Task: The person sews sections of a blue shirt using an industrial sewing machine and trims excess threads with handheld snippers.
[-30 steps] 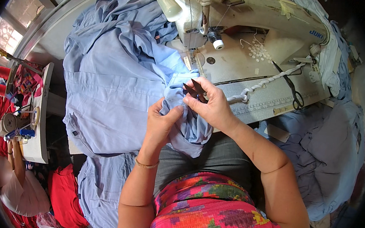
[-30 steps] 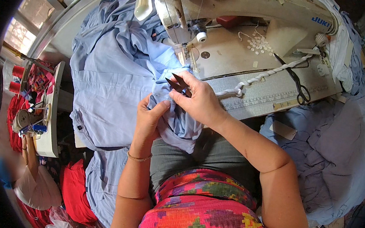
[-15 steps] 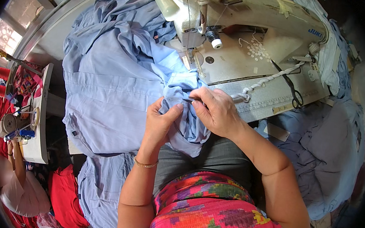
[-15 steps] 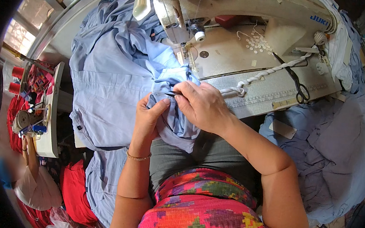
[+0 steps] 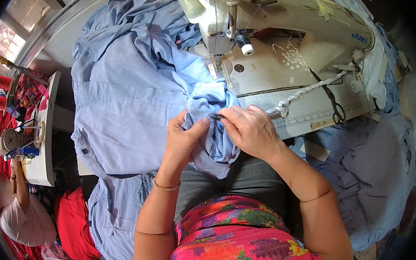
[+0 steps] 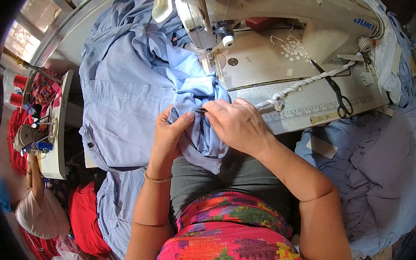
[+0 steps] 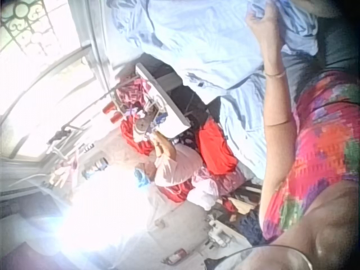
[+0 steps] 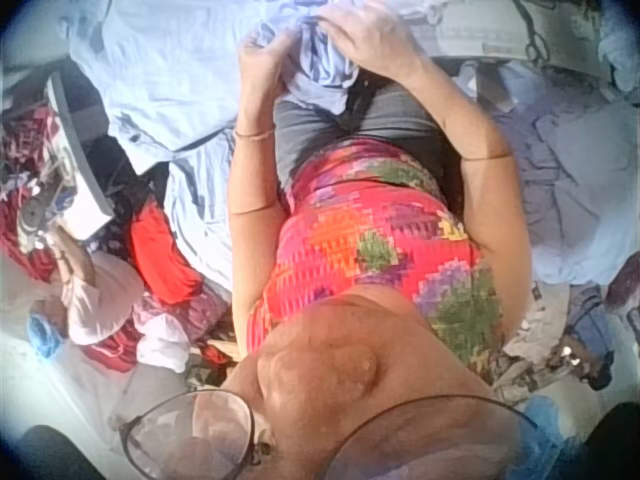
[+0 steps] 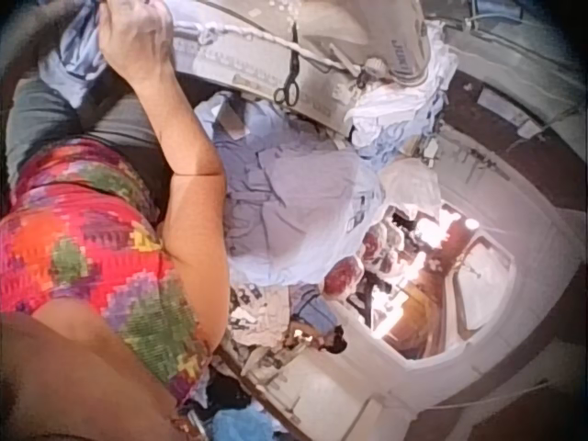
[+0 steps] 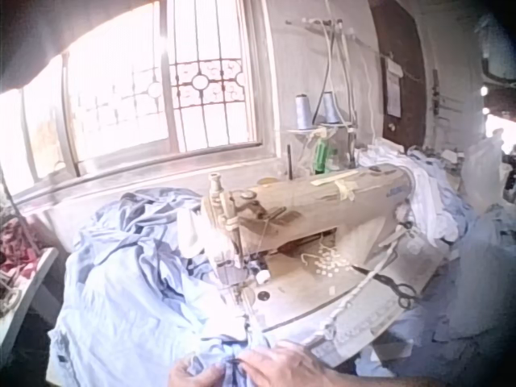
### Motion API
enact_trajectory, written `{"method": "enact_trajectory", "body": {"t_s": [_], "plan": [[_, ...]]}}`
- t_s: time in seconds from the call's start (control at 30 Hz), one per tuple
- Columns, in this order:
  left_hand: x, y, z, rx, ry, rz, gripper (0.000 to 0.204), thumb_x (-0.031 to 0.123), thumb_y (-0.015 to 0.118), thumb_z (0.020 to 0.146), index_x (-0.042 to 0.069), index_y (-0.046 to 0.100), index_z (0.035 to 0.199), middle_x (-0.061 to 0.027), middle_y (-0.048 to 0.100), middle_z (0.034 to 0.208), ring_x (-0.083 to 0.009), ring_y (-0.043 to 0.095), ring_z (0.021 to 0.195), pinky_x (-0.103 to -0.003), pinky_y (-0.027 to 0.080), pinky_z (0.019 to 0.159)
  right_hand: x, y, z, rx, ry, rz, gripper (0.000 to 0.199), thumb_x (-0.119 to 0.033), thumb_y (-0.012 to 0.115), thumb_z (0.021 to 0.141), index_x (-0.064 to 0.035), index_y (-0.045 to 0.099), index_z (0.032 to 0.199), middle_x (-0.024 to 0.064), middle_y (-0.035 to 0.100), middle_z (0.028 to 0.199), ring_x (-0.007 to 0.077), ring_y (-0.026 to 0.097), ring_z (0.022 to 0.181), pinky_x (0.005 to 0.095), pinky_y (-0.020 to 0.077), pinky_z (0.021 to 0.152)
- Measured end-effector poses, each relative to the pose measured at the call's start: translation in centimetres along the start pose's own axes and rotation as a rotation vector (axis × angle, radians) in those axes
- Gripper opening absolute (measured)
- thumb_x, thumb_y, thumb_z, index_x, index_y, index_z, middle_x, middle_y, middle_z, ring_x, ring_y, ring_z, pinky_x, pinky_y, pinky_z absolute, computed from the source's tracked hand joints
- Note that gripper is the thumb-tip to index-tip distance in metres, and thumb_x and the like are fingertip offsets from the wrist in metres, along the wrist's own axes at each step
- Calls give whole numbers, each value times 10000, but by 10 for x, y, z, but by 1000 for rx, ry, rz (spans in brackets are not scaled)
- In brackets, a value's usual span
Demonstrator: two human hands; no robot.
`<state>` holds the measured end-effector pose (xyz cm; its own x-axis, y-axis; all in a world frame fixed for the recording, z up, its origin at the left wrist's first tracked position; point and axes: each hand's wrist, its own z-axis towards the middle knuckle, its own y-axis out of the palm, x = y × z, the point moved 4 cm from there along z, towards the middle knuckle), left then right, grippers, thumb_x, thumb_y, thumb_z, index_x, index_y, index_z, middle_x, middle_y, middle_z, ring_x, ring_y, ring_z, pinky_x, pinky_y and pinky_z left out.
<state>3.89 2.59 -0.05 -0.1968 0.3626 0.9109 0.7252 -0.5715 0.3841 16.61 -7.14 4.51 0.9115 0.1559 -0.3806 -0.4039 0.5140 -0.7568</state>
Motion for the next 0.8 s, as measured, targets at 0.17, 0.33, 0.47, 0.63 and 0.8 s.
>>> {"method": "enact_trajectory", "body": {"t_s": [0.17,0.33,0.47,0.63,0.8], "plan": [[0,1,0,1,19,15,161,12,629,835,-18,640,993,-31,649,895,-73,585,745,-224,481,675,0,1,0,-14,-2,-8,173,-164,599,836,-84,597,989,78,607,806,290,582,682,376,452,643],[1,1,-1,2,7,32,163,8,625,836,-20,639,996,-32,648,892,-70,584,730,-220,482,666,-1,2,2,-11,-9,11,166,-164,605,831,-83,601,976,78,608,801,300,579,672,381,455,642],[1,2,-1,-10,13,6,168,10,627,838,-20,635,1003,-36,649,895,-74,586,741,-223,483,673,4,6,2,22,10,72,165,-163,607,829,-82,603,972,83,614,813,311,580,671,387,456,638],[2,1,-2,-5,16,-12,173,8,628,839,-18,635,1010,-33,648,897,-74,586,754,-228,483,681,6,5,1,5,22,64,166,-162,606,829,-81,605,975,86,619,826,313,581,676,395,454,636],[-1,-1,-1,-12,6,-23,182,8,629,838,-16,638,1018,-31,650,897,-73,585,750,-225,481,680,5,3,0,5,18,39,167,-162,603,832,-82,607,978,83,618,822,310,578,666,392,449,630]]}}
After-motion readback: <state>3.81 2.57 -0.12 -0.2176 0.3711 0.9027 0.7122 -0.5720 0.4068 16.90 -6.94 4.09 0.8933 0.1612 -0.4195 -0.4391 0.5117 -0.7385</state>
